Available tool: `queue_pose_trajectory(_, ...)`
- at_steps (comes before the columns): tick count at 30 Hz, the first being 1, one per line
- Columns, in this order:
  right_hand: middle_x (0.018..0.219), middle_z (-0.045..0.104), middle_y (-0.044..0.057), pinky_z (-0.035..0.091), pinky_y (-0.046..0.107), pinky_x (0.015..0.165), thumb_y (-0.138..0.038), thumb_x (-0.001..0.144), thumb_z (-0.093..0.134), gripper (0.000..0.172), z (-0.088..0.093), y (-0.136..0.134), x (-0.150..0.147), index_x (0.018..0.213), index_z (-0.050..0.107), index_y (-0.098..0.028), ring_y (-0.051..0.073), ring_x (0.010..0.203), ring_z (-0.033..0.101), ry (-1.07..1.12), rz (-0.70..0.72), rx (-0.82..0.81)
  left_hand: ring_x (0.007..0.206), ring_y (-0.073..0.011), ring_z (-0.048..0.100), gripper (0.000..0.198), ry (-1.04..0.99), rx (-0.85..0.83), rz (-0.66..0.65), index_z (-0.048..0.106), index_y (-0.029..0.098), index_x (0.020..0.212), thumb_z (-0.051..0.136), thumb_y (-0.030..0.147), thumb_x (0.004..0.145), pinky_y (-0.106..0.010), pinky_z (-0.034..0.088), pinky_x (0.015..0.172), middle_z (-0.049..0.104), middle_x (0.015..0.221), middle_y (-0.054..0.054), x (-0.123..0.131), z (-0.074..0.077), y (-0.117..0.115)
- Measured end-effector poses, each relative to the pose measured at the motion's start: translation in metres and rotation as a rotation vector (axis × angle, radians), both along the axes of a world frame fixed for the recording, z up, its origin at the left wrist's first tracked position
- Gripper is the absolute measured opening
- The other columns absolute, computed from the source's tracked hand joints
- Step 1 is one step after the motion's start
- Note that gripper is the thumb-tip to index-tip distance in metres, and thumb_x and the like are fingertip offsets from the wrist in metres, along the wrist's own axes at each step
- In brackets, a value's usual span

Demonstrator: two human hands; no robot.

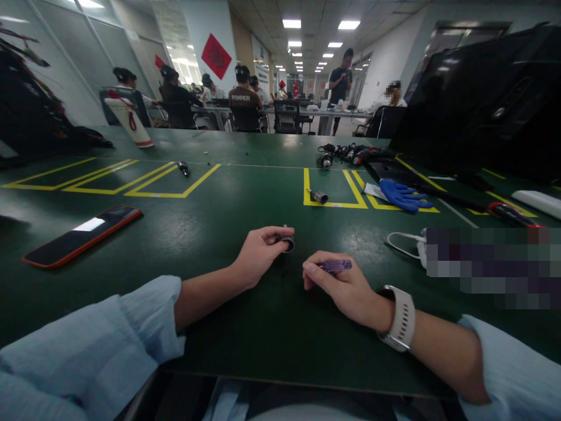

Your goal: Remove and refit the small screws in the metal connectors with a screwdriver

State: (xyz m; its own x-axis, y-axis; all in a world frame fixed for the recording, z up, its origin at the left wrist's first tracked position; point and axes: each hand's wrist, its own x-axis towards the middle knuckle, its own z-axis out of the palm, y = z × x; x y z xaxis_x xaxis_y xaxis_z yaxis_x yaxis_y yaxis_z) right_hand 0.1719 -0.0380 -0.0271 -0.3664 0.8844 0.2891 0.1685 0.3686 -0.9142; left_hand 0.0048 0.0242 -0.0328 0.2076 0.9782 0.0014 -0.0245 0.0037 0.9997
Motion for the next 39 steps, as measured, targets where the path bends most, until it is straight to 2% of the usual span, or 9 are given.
queue_pose_trajectory(15,0.067,0.06,0.001,0.044,0.027,0.063,-0.025,0.089,0.049,0.021,0.0,0.002,-0.003,0.075,0.06,-0.015,0.013,0.065,0.057,-0.106,0.021,-0.015,0.1,-0.0195,0.063,0.024,0.026,0.011,-0.003,0.07,0.013,0.088,0.067,0.011,0.064,-0.036,0.045,0.097,0.07,0.107,-0.008,0.0,-0.001,-0.001)
queue_pose_trajectory(21,0.069,0.06,0.001,0.044,0.028,0.065,-0.025,0.089,0.049,0.021,0.003,0.003,-0.002,0.075,0.061,-0.016,0.013,0.066,0.055,-0.191,0.022,0.066,0.103,-0.0206,0.062,0.024,0.041,0.006,-0.025,0.07,0.013,0.089,0.066,0.011,0.064,-0.038,0.043,0.099,0.068,0.11,-0.009,0.0,0.002,-0.002)
queue_pose_trajectory(27,0.065,0.058,0.001,0.043,0.029,0.067,-0.025,0.091,0.048,0.03,0.007,0.003,-0.002,0.065,0.06,-0.017,0.014,0.066,0.055,-0.223,-0.008,0.147,0.11,-0.0225,0.059,0.028,0.085,-0.017,-0.113,0.071,0.015,0.089,0.069,0.01,0.062,-0.039,0.042,0.101,0.069,0.108,-0.007,-0.007,0.011,-0.001)
queue_pose_trajectory(30,0.065,0.057,0.0,0.043,0.028,0.066,-0.025,0.092,0.046,0.031,0.004,0.004,-0.001,0.065,0.06,-0.017,0.013,0.066,0.055,-0.199,-0.015,0.148,0.11,-0.0242,0.059,0.026,0.128,-0.066,-0.139,0.072,0.015,0.086,0.068,0.009,0.061,-0.039,0.047,0.095,0.069,0.109,-0.009,-0.011,0.018,-0.003)
queue_pose_trajectory(34,0.065,0.057,0.0,0.042,0.027,0.066,-0.025,0.092,0.045,0.031,0.001,0.004,0.0,0.067,0.06,-0.017,0.013,0.066,0.055,-0.173,-0.014,0.124,0.093,-0.0225,0.065,0.024,0.151,-0.146,-0.187,0.071,0.013,0.085,0.068,0.009,0.062,-0.038,0.055,0.08,0.064,0.117,-0.01,-0.012,0.024,-0.007)
queue_pose_trajectory(39,0.064,0.056,0.0,0.042,0.028,0.065,-0.026,0.092,0.045,0.031,0.001,0.003,0.0,0.066,0.06,-0.016,0.013,0.065,0.055,-0.163,-0.025,0.119,0.087,-0.0192,0.066,0.021,0.183,-0.15,-0.191,0.071,0.013,0.081,0.068,0.007,0.061,-0.036,0.055,0.077,0.064,0.117,-0.009,-0.011,0.027,-0.008)
